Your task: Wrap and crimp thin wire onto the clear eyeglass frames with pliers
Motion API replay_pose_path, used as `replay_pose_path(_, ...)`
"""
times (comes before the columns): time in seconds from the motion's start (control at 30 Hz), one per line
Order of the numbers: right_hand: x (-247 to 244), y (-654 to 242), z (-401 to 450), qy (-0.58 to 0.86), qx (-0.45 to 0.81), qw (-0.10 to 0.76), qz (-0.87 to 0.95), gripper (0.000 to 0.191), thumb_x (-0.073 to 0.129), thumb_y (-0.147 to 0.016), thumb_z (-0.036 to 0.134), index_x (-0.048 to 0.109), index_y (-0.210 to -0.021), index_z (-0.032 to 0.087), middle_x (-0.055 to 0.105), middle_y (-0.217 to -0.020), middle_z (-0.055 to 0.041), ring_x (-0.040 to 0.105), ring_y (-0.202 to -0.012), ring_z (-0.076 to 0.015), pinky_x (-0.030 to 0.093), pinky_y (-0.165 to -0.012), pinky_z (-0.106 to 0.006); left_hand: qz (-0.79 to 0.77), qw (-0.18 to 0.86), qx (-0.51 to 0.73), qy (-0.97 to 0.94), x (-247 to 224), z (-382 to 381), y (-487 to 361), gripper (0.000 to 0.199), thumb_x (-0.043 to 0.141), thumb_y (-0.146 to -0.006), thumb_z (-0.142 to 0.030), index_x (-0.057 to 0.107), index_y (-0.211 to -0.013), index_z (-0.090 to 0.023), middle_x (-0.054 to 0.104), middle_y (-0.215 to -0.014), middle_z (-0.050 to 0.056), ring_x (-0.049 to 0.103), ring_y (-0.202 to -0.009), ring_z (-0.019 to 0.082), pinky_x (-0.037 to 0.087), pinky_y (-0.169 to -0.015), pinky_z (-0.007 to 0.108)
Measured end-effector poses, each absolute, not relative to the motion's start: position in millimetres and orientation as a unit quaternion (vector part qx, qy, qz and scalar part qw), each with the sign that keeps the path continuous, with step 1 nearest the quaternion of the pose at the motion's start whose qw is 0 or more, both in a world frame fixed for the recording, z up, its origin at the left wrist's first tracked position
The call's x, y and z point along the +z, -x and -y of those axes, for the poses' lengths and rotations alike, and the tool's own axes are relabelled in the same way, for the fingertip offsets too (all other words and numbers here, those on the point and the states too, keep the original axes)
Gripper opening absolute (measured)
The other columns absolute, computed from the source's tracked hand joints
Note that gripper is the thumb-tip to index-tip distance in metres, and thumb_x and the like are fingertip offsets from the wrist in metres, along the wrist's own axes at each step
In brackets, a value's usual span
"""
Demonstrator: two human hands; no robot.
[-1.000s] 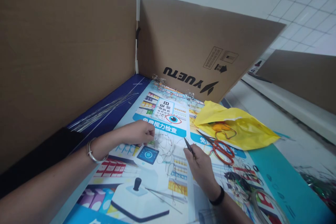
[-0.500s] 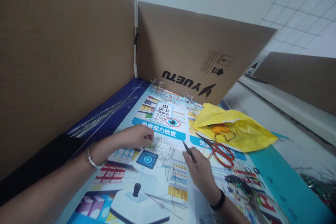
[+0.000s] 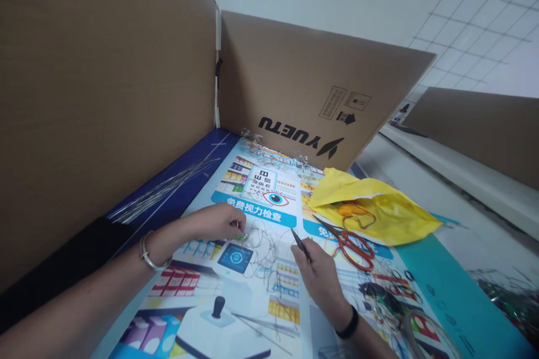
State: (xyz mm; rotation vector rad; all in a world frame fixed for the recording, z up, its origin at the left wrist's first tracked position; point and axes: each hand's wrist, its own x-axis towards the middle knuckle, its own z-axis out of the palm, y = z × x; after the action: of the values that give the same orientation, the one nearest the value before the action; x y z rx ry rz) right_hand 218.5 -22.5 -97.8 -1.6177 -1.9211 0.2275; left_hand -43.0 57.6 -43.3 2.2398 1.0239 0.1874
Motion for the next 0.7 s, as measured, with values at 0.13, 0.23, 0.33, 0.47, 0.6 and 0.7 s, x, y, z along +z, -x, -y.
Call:
replay_pose_path(0.13, -96.5, -218.4, 21.9, 0.610, 0.075, 0.305, 0.727, 0.032, 0.039, -0.087, 0.044, 0.042, -0.065, 0.021, 0.045, -0.057, 0.0036, 0.044, -0.053, -0.0110, 0.032, -0.050, -0.022, -0.374, 0.339, 0.070, -0.860, -43.7, -58.4, 42.7, 0.014, 0.049, -0.069, -0.020, 0.062, -0.069, -0.016, 0.057, -0.060, -0.003, 0.048, -0.054, 0.010, 0.029, -0.048, 0.017)
replay_pose_path(0.23, -95.4, -218.0, 22.4, 0.608, 0.065, 0.306, 0.730, 0.033, 0.039, -0.087, 0.044, 0.041, -0.063, 0.021, 0.045, -0.056, 0.0037, 0.043, -0.052, -0.0109, 0.031, -0.049, -0.021, -0.364, 0.345, 0.067, -0.863, -44.5, -58.9, 43.0, 0.016, 0.048, -0.070, -0.019, 0.063, -0.071, -0.016, 0.058, -0.063, -0.003, 0.048, -0.055, 0.010, 0.031, -0.050, 0.017)
replay_pose_path(0.33, -94.7, -217.2, 23.1, 0.606, 0.060, 0.303, 0.733, 0.033, 0.039, -0.087, 0.044, 0.040, -0.063, 0.021, 0.045, -0.055, 0.0037, 0.043, -0.051, -0.0109, 0.031, -0.049, -0.022, -0.358, 0.343, 0.067, -0.866, -45.2, -58.8, 43.8, 0.017, 0.047, -0.071, -0.020, 0.064, -0.073, -0.016, 0.061, -0.065, -0.003, 0.050, -0.056, 0.010, 0.033, -0.052, 0.017)
replay_pose_path(0.47, -94.3, -216.4, 23.2, 0.607, 0.059, 0.299, 0.734, 0.033, 0.038, -0.087, 0.044, 0.040, -0.063, 0.021, 0.045, -0.055, 0.0039, 0.042, -0.050, -0.0108, 0.031, -0.049, -0.022, -0.359, 0.338, 0.065, -0.867, -44.8, -58.2, 44.2, 0.017, 0.048, -0.072, -0.021, 0.065, -0.074, -0.017, 0.062, -0.066, -0.003, 0.051, -0.057, 0.010, 0.033, -0.053, 0.017)
replay_pose_path(0.6, -94.3, -216.6, 22.9, 0.609, 0.059, 0.297, 0.733, 0.033, 0.038, -0.087, 0.044, 0.039, -0.063, 0.021, 0.044, -0.055, 0.0040, 0.042, -0.050, -0.0106, 0.031, -0.049, -0.021, -0.358, 0.335, 0.064, -0.869, -41.6, -56.7, 43.4, 0.018, 0.048, -0.074, -0.021, 0.065, -0.076, -0.017, 0.064, -0.068, -0.002, 0.052, -0.058, 0.010, 0.033, -0.052, 0.017)
replay_pose_path(0.7, -94.4, -216.5, 22.9, 0.612, 0.063, 0.296, 0.731, 0.034, 0.038, -0.087, 0.045, 0.039, -0.063, 0.021, 0.043, -0.055, 0.0043, 0.042, -0.050, -0.0106, 0.031, -0.048, -0.021, -0.359, 0.327, 0.062, -0.872, -38.5, -55.1, 42.4, 0.019, 0.048, -0.074, -0.021, 0.066, -0.076, -0.017, 0.064, -0.068, -0.002, 0.053, -0.058, 0.011, 0.033, -0.052, 0.017)
